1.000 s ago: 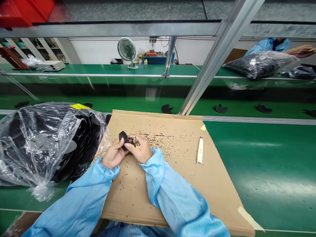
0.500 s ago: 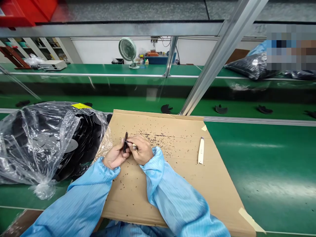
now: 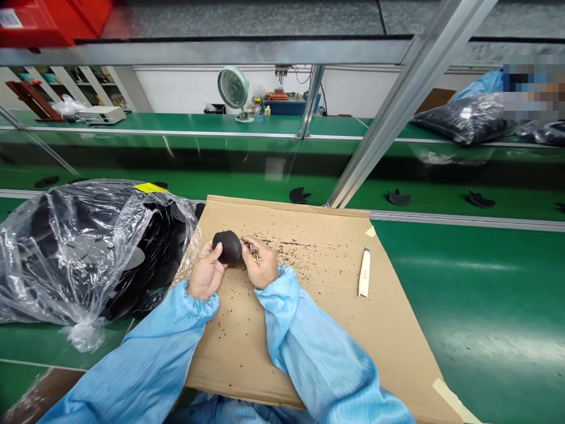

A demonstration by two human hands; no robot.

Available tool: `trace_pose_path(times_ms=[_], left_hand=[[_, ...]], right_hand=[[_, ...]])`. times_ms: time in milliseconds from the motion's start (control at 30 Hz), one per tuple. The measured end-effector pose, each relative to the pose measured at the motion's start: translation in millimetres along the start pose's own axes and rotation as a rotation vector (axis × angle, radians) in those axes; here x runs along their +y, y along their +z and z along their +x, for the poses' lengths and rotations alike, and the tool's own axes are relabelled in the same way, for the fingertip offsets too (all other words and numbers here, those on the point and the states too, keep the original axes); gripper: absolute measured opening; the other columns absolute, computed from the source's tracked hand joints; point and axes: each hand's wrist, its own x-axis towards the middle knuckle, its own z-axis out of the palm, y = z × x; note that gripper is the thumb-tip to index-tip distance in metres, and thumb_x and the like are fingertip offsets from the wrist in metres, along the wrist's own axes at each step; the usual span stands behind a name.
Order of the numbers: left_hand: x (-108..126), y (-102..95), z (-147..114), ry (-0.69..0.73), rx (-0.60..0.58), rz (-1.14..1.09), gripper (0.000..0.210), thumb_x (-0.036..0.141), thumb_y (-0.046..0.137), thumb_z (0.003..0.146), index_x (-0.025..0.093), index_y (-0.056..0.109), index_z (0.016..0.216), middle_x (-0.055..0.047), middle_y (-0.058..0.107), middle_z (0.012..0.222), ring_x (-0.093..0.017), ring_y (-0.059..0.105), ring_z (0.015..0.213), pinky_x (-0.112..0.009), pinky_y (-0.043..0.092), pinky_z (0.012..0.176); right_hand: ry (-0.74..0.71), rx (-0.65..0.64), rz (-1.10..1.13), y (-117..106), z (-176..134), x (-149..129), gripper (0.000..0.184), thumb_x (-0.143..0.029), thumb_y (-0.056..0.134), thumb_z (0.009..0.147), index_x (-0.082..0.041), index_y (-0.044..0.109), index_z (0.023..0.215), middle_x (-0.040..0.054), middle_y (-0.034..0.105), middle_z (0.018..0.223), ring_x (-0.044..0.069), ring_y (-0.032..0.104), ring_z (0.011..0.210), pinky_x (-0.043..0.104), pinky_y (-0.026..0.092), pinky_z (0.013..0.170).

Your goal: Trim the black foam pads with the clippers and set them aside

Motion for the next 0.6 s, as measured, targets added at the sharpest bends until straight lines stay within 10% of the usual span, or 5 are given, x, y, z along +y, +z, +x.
trace_pose_path(times_ms=[300,600], left_hand=[[0,1.1,-2,0.05,0.052,0.048,0.037,0.031,0.076,0.07,0.017,0.06,0.1,-0.007,0.07,0.101,-0.02,0.064,0.101,-0.036,0.05,0.089],[-2,0.8,-2,0.024,0.014,0.089,0.038,0.037,0.075,0.07,0.016,0.064,0.099,-0.007,0.071,0.096,-0.02,0.065,0.095,-0.033,0.051,0.084]], right_hand=[[0.095,0.049,0.063,-2,3,4,0.037,-0.044,0.059,0.084,-0.015,0.066,0.106,0.0089,0.07,0.094,0.021,0.065,0.086,0.036,0.052,0.083],[0.08,-0.173,-0.009,-12,9,1,0.026,-0.043,0.064,0.079,-0.018,0.066,0.087,0.0023,0.064,0.075,0.016,0.057,0.068,0.029,0.048,0.067]])
